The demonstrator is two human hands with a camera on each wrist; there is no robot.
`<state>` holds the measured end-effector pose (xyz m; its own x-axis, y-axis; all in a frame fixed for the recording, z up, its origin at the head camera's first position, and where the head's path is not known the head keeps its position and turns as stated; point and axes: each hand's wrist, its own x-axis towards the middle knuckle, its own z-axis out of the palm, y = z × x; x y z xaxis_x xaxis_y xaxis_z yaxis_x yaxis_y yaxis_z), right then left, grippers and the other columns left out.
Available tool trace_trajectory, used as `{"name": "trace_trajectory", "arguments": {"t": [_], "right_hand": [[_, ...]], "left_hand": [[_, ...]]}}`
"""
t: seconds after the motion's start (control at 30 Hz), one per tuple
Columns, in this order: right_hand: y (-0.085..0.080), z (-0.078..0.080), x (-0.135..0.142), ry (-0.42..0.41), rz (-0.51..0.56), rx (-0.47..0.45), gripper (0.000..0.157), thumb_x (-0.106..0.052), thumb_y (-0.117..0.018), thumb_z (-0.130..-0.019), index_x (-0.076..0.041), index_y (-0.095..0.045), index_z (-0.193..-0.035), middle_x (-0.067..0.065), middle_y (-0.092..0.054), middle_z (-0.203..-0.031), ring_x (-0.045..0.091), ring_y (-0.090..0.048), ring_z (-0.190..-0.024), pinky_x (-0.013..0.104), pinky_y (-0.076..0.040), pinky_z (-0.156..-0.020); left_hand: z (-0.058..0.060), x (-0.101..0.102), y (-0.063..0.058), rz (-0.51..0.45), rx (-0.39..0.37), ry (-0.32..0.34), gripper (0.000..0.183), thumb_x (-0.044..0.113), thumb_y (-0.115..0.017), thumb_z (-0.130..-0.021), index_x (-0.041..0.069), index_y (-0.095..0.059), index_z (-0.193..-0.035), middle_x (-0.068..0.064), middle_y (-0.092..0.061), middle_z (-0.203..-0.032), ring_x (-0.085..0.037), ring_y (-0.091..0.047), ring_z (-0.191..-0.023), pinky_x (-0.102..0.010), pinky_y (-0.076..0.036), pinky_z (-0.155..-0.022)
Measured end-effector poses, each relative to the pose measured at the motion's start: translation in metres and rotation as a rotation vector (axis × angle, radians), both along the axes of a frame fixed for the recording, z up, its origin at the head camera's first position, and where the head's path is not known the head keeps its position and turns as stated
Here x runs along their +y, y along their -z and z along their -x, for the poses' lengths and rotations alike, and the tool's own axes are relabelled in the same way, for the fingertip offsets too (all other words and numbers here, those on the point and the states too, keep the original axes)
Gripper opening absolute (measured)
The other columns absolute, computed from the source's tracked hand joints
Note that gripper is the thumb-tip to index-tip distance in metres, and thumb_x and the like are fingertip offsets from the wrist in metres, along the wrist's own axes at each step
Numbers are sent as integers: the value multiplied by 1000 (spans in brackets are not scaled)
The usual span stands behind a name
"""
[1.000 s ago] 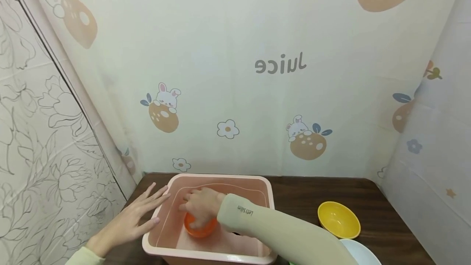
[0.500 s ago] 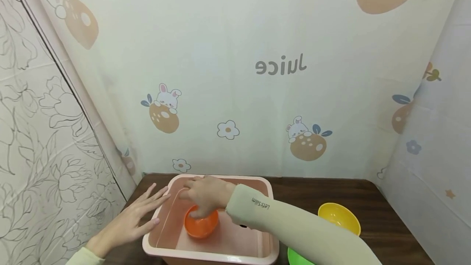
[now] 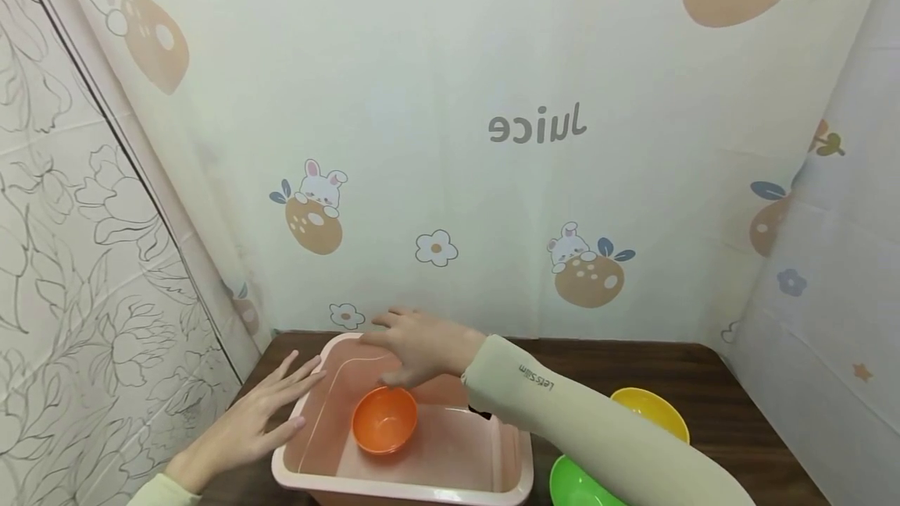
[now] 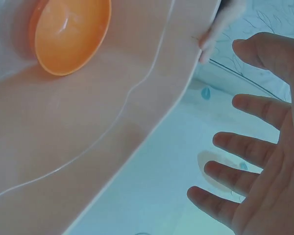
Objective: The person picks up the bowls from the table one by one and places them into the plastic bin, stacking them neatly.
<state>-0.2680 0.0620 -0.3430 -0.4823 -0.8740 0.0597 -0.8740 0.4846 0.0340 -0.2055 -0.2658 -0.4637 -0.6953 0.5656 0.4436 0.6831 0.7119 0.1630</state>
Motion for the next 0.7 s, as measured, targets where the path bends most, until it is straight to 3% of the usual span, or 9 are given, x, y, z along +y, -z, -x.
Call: {"name": "trace_trajectory", "arguments": {"t": [0.4,0.7], "right_hand": [[-1,1,50,75,117,-59,67,-44,-68,-93,-19,-50,-152,15,-45,-160,42,-40,-147,63,-38,-116],[-1,4,100,136,206,-7,68,-41,-72,-92,-16,-51,-151,21,-46,-157,47,-43,-143,67,-41,-111]], "left_hand": [[1,-1,2,-10,13,8,62,32,-70,-94,19,-52,-152,-4,-45,-162,-44,-32,-152,-13,4,-124],[0,0,1,-18,-10,-6,62,32,-70,-95,22,-51,-153,-2,-44,-163,-41,-30,-154,-12,3,-121]]}}
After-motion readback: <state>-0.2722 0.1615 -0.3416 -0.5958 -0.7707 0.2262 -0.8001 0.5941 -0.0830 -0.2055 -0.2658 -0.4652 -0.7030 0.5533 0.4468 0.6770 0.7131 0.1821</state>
